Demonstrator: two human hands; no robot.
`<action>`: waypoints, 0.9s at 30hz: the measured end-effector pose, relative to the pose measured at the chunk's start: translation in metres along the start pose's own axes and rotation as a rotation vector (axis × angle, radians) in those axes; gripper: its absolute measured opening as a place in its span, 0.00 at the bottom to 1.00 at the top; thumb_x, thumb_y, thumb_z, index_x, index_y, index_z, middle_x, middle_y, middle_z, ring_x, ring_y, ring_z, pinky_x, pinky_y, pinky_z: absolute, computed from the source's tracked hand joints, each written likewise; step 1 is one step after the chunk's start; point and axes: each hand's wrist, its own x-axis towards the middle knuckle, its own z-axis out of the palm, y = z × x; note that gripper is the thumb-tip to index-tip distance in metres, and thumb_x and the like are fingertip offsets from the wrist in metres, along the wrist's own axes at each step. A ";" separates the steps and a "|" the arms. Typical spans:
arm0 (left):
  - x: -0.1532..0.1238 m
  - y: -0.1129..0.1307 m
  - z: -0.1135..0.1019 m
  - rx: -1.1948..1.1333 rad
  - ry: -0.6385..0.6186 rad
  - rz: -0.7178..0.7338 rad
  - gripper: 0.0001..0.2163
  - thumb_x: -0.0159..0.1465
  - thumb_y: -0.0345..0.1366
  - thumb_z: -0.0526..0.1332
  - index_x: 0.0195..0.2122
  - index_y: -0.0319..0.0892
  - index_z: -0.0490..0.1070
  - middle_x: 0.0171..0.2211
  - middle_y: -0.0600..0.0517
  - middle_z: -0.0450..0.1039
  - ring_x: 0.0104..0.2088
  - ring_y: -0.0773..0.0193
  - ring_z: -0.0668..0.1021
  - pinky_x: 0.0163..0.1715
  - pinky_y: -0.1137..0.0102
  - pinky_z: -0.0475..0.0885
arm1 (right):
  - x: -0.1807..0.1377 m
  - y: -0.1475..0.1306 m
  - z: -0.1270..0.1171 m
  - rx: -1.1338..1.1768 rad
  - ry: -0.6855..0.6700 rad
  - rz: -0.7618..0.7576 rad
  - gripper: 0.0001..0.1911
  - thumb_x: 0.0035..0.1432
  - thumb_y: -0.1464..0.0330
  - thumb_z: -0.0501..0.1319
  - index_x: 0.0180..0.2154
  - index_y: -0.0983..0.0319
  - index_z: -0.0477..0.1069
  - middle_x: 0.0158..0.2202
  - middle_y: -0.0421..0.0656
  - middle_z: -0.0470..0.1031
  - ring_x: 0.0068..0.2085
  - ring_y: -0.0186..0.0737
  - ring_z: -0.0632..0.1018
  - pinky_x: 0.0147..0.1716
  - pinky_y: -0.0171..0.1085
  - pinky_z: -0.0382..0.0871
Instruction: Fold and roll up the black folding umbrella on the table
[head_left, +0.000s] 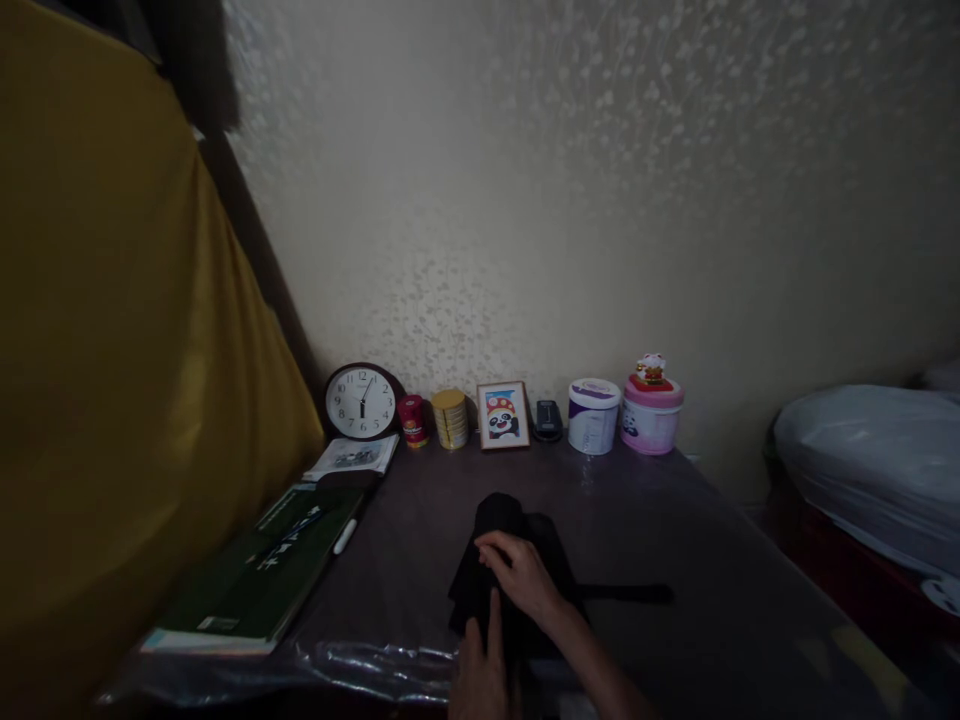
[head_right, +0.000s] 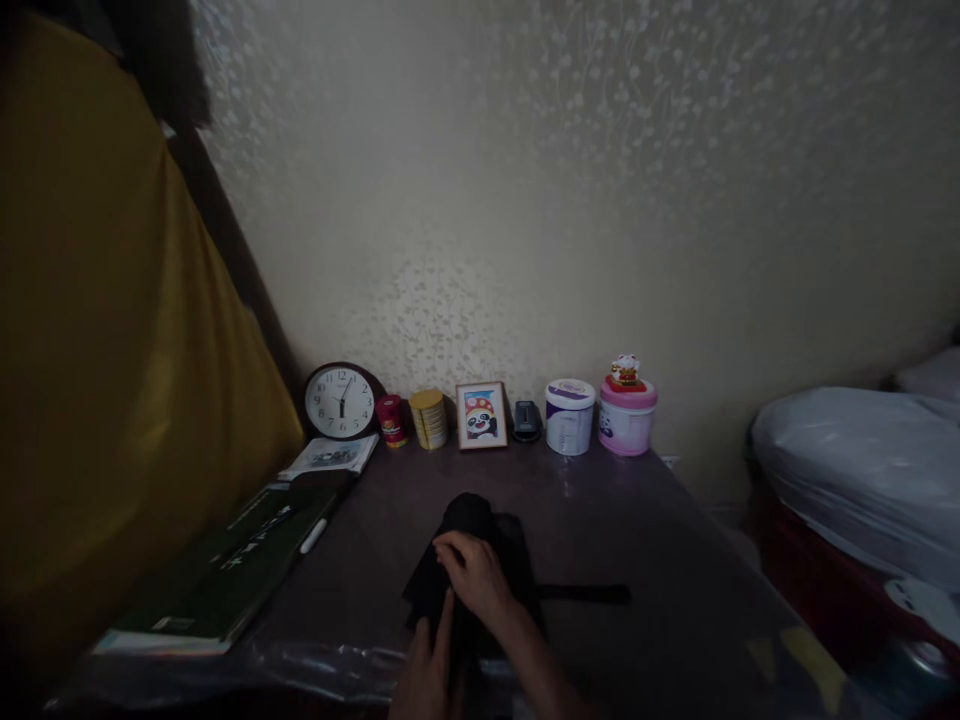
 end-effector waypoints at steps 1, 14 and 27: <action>0.001 -0.001 0.002 -0.003 -0.002 -0.010 0.31 0.57 0.25 0.47 0.62 0.43 0.37 0.58 0.38 0.54 0.54 0.55 0.65 0.47 0.68 0.62 | -0.008 0.003 -0.004 -0.019 0.041 -0.061 0.12 0.60 0.66 0.50 0.37 0.59 0.72 0.34 0.41 0.76 0.38 0.35 0.75 0.42 0.34 0.65; 0.003 -0.008 0.015 -0.049 0.028 -0.045 0.32 0.55 0.26 0.49 0.62 0.33 0.39 0.60 0.39 0.53 0.57 0.55 0.62 0.51 0.68 0.59 | 0.051 0.075 -0.006 -0.468 0.041 -0.120 0.17 0.61 0.68 0.47 0.49 0.60 0.67 0.53 0.45 0.67 0.56 0.41 0.65 0.54 0.47 0.58; -0.001 -0.022 0.023 -0.156 0.205 0.068 0.29 0.56 0.34 0.49 0.58 0.24 0.49 0.58 0.33 0.53 0.58 0.53 0.60 0.54 0.64 0.58 | -0.008 0.030 0.013 -0.446 -0.094 -0.245 0.17 0.63 0.66 0.46 0.46 0.58 0.70 0.49 0.40 0.71 0.57 0.35 0.62 0.59 0.43 0.47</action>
